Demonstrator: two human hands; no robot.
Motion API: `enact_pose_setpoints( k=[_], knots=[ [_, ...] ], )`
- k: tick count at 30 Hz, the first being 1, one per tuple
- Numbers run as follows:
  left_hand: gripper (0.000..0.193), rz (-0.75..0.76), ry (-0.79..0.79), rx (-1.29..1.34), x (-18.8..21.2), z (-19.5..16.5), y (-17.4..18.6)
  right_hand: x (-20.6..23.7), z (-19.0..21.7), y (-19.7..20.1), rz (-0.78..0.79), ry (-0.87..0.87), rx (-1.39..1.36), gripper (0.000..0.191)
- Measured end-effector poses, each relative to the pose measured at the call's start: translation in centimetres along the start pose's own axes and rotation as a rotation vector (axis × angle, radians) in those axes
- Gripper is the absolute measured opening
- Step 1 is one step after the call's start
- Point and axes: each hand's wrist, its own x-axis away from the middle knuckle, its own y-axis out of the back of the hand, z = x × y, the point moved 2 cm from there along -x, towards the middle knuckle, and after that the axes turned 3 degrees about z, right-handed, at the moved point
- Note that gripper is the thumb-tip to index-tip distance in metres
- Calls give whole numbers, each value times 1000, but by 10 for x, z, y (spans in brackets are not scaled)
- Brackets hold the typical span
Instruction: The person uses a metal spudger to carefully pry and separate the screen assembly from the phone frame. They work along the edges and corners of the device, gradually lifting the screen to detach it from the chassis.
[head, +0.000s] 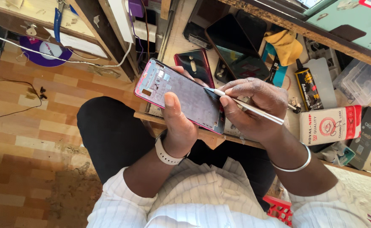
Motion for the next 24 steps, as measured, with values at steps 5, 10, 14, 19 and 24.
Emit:
enact_pose_setpoints(
  k=[5,10,14,19,24],
  knots=[
    [78,-7,-20,7,-1,0,-2,0,1,0,-7,-3,2,13],
    [76,12,-34,-47,0,-1,-1,-6,5,-2,-14,54,80,15],
    [72,44,-39,-155,2,-1,-1,-11,13,-8,-11,144,140,15],
    [70,80,-22,-160,2,-4,-3,-15,18,-7,7,209,165,15],
    [69,-17,-42,-97,2,-3,-1,-16,18,2,26,210,197,15]
  ],
)
